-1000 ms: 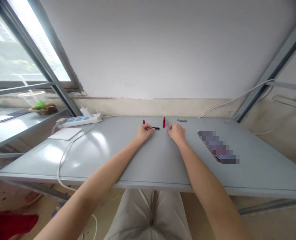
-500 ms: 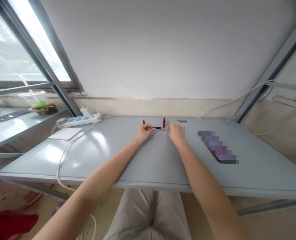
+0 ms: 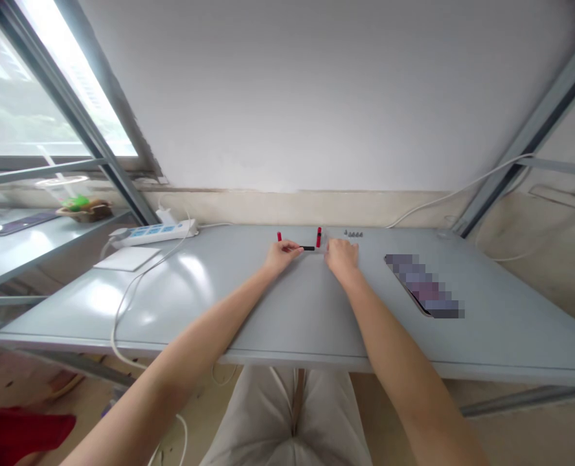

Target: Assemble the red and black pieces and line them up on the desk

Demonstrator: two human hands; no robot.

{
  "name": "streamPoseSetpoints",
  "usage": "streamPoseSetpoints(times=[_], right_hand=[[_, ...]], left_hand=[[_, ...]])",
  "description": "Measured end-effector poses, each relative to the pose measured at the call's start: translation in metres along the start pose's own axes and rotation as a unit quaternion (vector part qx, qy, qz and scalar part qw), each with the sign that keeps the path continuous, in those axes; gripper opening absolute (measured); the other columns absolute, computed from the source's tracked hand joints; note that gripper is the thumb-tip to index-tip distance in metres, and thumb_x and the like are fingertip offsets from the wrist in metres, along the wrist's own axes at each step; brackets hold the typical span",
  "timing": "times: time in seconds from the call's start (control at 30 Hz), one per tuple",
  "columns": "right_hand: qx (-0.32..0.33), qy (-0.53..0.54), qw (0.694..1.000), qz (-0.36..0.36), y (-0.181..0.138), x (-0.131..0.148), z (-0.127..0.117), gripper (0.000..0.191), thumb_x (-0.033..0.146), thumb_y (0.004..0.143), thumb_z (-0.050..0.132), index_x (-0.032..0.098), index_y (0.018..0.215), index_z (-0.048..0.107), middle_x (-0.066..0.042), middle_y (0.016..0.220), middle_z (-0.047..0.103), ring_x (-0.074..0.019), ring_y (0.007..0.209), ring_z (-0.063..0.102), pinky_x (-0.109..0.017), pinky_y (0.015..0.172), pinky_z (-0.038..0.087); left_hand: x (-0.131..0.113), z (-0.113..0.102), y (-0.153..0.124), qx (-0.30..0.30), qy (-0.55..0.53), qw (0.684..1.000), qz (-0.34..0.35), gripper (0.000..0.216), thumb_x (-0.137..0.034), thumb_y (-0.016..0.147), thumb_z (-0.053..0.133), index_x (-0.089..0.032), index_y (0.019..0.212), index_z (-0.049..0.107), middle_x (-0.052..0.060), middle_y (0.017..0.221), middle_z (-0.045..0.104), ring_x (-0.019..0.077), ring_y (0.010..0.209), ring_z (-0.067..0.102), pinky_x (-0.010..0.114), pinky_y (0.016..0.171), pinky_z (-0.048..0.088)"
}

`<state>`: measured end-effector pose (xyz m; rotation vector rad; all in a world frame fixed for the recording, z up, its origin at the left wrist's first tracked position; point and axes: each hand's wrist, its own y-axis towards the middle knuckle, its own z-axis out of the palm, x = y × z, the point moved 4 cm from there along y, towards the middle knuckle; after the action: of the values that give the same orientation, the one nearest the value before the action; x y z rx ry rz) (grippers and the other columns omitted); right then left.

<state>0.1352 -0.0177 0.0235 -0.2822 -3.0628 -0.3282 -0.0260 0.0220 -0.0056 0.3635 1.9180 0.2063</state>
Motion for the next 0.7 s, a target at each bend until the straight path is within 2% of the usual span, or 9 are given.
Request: streamPoseSetpoints(times=[0.4,0.7], right_hand=[[-0.043,0.015,0.998,-0.042,-0.005,0.012,-0.005,0.016,0.021,0.075,0.051,0.018,0.088,0.061,-0.008,0.088,0.064,-0.0229,0.088,0.056,-0.035,0.075,0.034],[-0.068,0.045,0.993,-0.081,-0.010,0.025,-0.008,0.021,0.017,0.074,0.052,0.019,0.094,0.058,-0.006,0.092,0.063,-0.0212,0.088,0.055,-0.033,0.072,0.033]], left_hand=[[-0.001,0.002,0.000,0.004,-0.006,1.000,0.003,0.021,-0.032,0.062,0.066,-0.013,0.070,0.066,0.004,0.068,0.061,0.0103,0.060,0.047,0.025,0.060,0.039],[-0.001,0.002,0.000,0.011,-0.022,1.000,-0.002,0.018,-0.029,0.062,0.066,-0.013,0.069,0.065,0.003,0.067,0.061,0.0093,0.057,0.046,0.025,0.060,0.039]])
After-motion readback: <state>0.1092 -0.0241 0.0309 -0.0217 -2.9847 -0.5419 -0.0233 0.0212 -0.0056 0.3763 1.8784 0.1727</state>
